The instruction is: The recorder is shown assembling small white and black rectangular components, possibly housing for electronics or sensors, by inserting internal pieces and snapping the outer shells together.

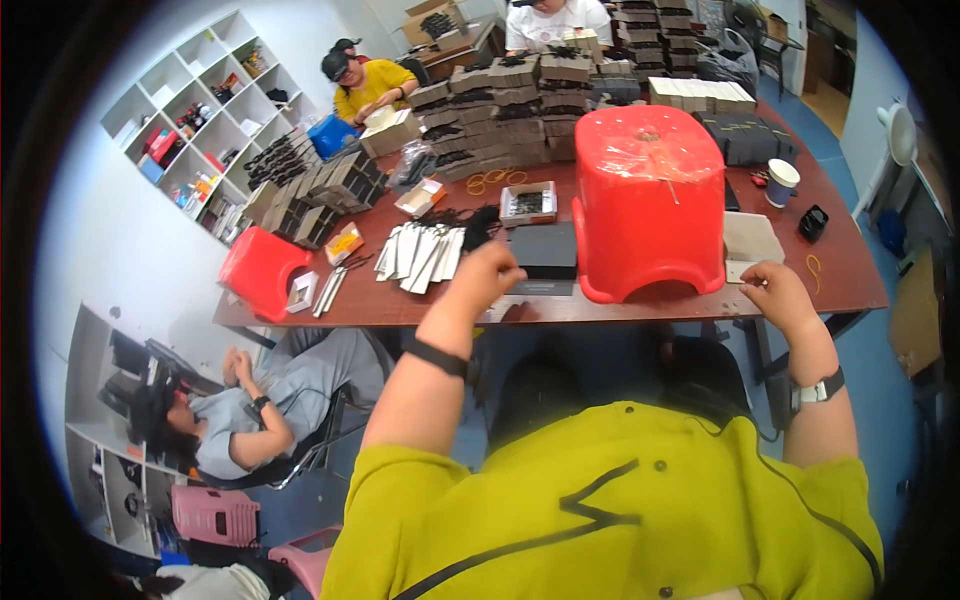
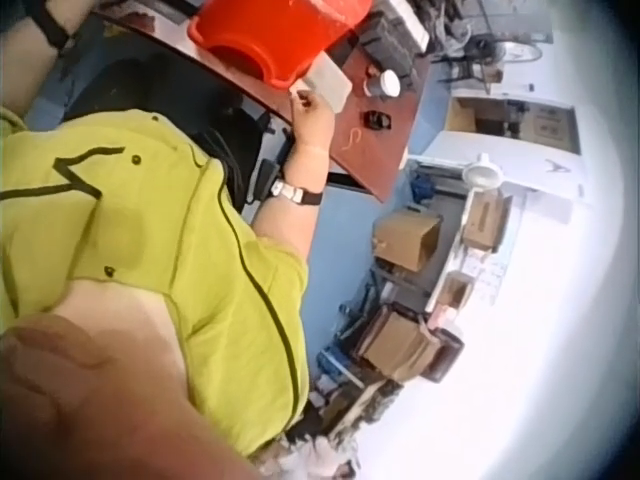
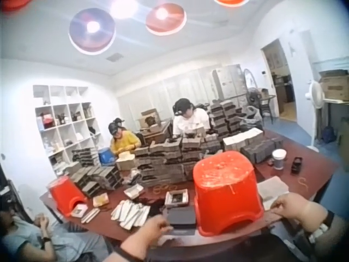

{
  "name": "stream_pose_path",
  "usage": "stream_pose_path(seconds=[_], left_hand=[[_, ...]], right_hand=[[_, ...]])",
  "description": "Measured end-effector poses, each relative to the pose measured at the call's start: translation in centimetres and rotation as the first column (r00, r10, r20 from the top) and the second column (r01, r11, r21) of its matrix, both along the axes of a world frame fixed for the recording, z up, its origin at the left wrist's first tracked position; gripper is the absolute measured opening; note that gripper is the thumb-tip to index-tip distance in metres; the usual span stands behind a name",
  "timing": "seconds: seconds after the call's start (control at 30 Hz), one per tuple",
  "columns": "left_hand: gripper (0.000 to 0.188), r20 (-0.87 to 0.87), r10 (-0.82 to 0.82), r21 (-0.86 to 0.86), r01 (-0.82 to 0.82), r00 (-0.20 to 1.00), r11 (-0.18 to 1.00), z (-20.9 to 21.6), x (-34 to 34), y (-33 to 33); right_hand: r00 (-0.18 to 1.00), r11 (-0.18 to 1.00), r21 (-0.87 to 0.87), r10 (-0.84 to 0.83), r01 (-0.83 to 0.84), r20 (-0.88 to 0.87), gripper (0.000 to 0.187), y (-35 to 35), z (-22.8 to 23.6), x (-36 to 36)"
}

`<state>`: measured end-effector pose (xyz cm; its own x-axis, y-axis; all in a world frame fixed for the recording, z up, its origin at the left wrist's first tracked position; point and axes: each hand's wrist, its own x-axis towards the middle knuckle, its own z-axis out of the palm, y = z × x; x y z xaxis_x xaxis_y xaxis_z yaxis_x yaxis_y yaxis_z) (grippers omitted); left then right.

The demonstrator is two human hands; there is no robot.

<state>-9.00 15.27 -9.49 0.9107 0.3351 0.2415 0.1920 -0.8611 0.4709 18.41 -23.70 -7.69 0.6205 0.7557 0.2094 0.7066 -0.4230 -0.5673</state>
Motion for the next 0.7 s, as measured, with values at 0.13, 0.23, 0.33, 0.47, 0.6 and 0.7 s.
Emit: stream_pose_path(seconds=[0.13,0.23,0.33,0.47,0.6,0.7], left_hand=[[0.047,-0.002,0.043,0.359,-0.039,0.999,0.933,-3.6,-0.9,-2.7],[0.052,-0.047,0.119,0.357,-0.095,0.992,0.929,-4.1,-2.7,-2.5],[0.045,-0.08,-0.01,0.186,0.025,0.997,0.982,-4.2,-3.5,-1.3],[0.038,-0.119,-0.015,0.141,0.032,0.993,0.99,-3.6,-3.3,-1.2],[0.025,-0.055,-0.036,0.11,0.042,0.998,0.993,-3.6,-2.7,-0.8],[0.023,-0.1,-0.003,-0.032,0.0,0.995,0.999,-2.8,-1.5,-0.9]], right_hand=[[0.983,0.996,-0.091,-0.008,0.025,0.181,0.026,-1.1,-1.2,3.2],[0.958,0.968,-0.234,-0.018,0.089,0.287,0.032,-1.1,-2.7,4.3],[0.959,0.966,-0.245,-0.008,0.08,0.282,0.033,-1.9,-3.4,4.7],[0.95,0.971,-0.234,0.023,0.054,0.313,0.033,-2.3,-4.3,5.5],[0.952,0.989,-0.148,0.027,0.019,0.304,0.029,-2.0,-5.0,6.2],[0.977,0.982,-0.186,0.019,0.022,0.212,0.029,-2.0,-4.4,6.6]])
